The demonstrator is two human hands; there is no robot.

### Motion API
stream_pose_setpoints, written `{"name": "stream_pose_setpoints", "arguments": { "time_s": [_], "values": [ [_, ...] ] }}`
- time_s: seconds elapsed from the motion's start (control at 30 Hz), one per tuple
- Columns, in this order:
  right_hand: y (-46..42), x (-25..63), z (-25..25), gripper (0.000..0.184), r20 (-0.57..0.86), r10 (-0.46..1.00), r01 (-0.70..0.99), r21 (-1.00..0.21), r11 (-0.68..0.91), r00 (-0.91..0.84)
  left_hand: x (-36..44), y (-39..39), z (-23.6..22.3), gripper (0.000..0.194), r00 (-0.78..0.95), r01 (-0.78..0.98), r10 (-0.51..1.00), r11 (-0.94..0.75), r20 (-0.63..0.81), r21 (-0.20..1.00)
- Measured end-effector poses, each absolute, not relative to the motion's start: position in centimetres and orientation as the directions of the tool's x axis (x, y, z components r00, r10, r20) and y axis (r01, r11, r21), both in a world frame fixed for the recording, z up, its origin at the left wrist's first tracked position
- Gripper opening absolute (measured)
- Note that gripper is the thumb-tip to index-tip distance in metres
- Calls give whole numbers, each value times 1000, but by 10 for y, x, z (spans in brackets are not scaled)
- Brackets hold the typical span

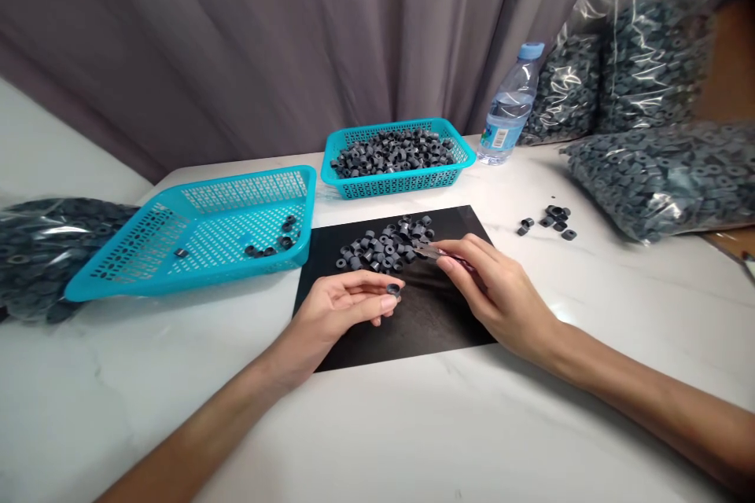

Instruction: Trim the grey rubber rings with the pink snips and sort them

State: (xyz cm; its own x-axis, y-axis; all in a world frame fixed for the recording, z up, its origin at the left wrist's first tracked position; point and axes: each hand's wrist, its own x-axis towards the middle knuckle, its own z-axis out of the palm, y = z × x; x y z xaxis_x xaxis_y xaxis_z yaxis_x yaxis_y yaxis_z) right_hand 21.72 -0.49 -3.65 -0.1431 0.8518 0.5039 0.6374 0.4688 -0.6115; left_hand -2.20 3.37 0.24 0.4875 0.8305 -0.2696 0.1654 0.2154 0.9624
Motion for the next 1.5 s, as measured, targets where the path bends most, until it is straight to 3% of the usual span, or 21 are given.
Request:
{"name": "stream_pose_setpoints", "arguments": {
  "time_s": [0.27,0.47,0.83,1.1,1.5],
  "values": [
    [-4,217,-37,18,401,903,636,-659,401,-154,-24,33,1,29,487,158,827,235,-282,959],
    [-3,216,-38,19,381,906,658,-637,402,-184,-25,34,4,25,523,60,795,327,-308,943],
    [-5,214,-38,19,381,898,668,-611,425,-221,-28,34,3,25,545,34,775,363,-321,931],
    [-5,214,-36,25,412,880,663,-594,455,-235,-27,32,2,27,532,165,801,221,-276,961],
    [-12,215,-26,32,323,889,416,-795,441,-325,-18,28,-4,26,474,143,854,167,-216,975]
  ]
}}
